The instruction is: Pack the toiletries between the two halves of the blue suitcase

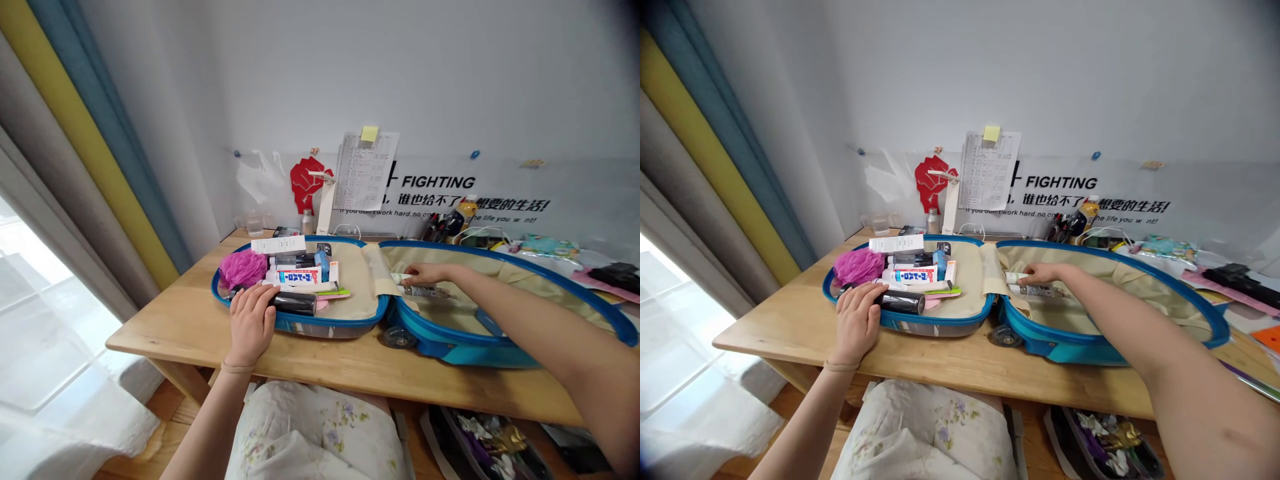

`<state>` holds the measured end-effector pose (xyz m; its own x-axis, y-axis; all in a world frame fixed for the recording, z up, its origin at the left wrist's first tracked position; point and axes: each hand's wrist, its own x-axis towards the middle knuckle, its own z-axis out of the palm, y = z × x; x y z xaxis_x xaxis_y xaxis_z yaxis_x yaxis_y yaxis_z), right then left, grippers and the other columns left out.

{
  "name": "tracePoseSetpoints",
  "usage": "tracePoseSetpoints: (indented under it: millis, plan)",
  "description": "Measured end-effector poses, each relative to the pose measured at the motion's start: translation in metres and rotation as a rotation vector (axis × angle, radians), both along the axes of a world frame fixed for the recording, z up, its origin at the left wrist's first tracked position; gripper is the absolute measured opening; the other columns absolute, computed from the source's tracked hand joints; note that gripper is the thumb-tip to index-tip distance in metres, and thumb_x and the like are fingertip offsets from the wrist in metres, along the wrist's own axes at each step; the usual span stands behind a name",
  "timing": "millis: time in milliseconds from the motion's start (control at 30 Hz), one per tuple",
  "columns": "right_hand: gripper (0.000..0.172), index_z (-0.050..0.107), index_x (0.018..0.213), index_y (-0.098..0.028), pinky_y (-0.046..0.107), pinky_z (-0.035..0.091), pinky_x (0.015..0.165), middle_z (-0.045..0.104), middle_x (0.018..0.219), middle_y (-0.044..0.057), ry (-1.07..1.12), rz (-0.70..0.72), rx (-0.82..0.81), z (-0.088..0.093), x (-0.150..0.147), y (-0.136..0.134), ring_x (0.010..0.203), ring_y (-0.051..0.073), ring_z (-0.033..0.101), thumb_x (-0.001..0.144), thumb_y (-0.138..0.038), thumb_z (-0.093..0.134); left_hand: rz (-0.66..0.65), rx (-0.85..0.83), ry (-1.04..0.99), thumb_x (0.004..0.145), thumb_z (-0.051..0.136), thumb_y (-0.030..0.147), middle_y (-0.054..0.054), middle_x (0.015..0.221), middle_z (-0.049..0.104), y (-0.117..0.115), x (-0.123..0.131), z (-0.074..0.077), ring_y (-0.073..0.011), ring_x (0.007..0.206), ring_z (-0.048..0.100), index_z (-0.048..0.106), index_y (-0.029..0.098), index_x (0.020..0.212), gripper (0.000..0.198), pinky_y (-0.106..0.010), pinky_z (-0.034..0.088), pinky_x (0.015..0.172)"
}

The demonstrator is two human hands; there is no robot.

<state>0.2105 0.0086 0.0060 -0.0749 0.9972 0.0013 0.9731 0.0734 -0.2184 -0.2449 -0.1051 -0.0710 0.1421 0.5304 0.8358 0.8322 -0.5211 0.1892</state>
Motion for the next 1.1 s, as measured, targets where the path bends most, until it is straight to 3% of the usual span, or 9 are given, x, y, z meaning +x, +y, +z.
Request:
tracePoseSetpoints:
  millis: [100, 200, 367, 533, 633, 767, 933, 1100]
  plan:
    - [0.042, 0.067, 0.075, -0.017, 0.032, 0.050, 0.071, 0.072, 0.080, 0.011, -0.022, -0.021, -0.236, 0.001, -0.001, 0.001, 0.075, 0.025, 0.067, 0.060, -0.056, 0.076, -0.001, 0.000, 0.005, 0.102, 0.030, 0.034, -0.009, 0.120, 0.069, 0.000, 0.000, 0.001, -0.0244, 0.115, 0.058, 0.065, 0.022, 0.121, 0.042, -0.042, 0.032, 0.106]
    - [0.038, 0.066, 0.079, -0.018, 0.032, 0.049, 0.074, 0.072, 0.087, 0.013, -0.027, -0.043, -0.306, 0.005, -0.004, -0.001, 0.082, 0.026, 0.066, 0.066, -0.052, 0.073, -0.001, 0.015, 0.012, 0.103, 0.030, 0.033, -0.009, 0.119, 0.070, -0.001, 0.000, 0.002, -0.0246, 0.114, 0.059, 0.065, 0.021, 0.122, 0.041, -0.042, 0.033, 0.105]
    - [0.031, 0.066, 0.082, -0.017, 0.033, 0.047, 0.070, 0.071, 0.086, 0.014, -0.007, -0.098, -0.274, 0.023, 0.000, -0.013, 0.078, 0.024, 0.064, 0.075, -0.048, 0.068, -0.007, 0.040, 0.018, 0.103, 0.031, 0.031, -0.009, 0.118, 0.070, -0.001, 0.001, 0.003, -0.0249, 0.114, 0.059, 0.065, 0.020, 0.121, 0.040, -0.042, 0.033, 0.104]
    - [0.055, 0.054, 0.125, -0.009, 0.033, 0.048, 0.063, 0.067, 0.108, 0.023, 0.037, -0.155, -0.081, 0.063, -0.006, -0.025, 0.077, 0.023, 0.066, 0.095, -0.052, 0.038, -0.012, 0.043, 0.014, 0.103, 0.032, 0.031, -0.008, 0.118, 0.070, 0.000, 0.001, 0.002, -0.0245, 0.113, 0.059, 0.065, 0.020, 0.120, 0.039, -0.042, 0.032, 0.105]
    - [0.057, 0.042, 0.141, -0.009, 0.037, 0.052, 0.077, 0.062, 0.124, 0.025, 0.027, -0.075, 0.029, 0.079, -0.046, -0.022, 0.093, 0.027, 0.067, 0.097, -0.044, 0.037, -0.012, 0.043, 0.012, 0.103, 0.032, 0.031, -0.008, 0.118, 0.071, 0.000, 0.001, 0.002, -0.0244, 0.113, 0.059, 0.065, 0.020, 0.120, 0.039, -0.042, 0.032, 0.105]
    - [0.054, 0.047, 0.143, -0.022, 0.035, 0.045, 0.104, 0.056, 0.143, 0.010, 0.013, 0.218, 0.073, 0.075, -0.133, -0.008, 0.125, 0.026, 0.057, 0.091, -0.035, 0.056, -0.010, 0.034, 0.005, 0.103, 0.032, 0.032, -0.009, 0.118, 0.070, 0.000, 0.000, 0.002, -0.0248, 0.114, 0.058, 0.066, 0.020, 0.120, 0.040, -0.042, 0.032, 0.105]
    - [0.052, 0.057, 0.133, -0.023, 0.035, 0.045, 0.103, 0.061, 0.138, 0.008, -0.040, 0.421, 0.084, 0.045, -0.224, 0.014, 0.123, 0.026, 0.059, 0.082, -0.033, 0.068, -0.012, 0.008, -0.008, 0.103, 0.031, 0.033, -0.009, 0.119, 0.070, 0.000, 0.000, 0.002, -0.0246, 0.115, 0.058, 0.066, 0.021, 0.121, 0.041, -0.042, 0.032, 0.106]
    - [0.051, 0.058, 0.131, -0.021, 0.036, 0.047, 0.098, 0.063, 0.134, 0.011, -0.085, 0.467, 0.119, 0.023, -0.263, 0.030, 0.120, 0.027, 0.061, 0.083, -0.032, 0.068, -0.022, 0.023, -0.003, 0.103, 0.032, 0.033, -0.009, 0.119, 0.070, 0.000, 0.001, 0.001, -0.0248, 0.115, 0.058, 0.065, 0.021, 0.122, 0.040, -0.042, 0.032, 0.105]
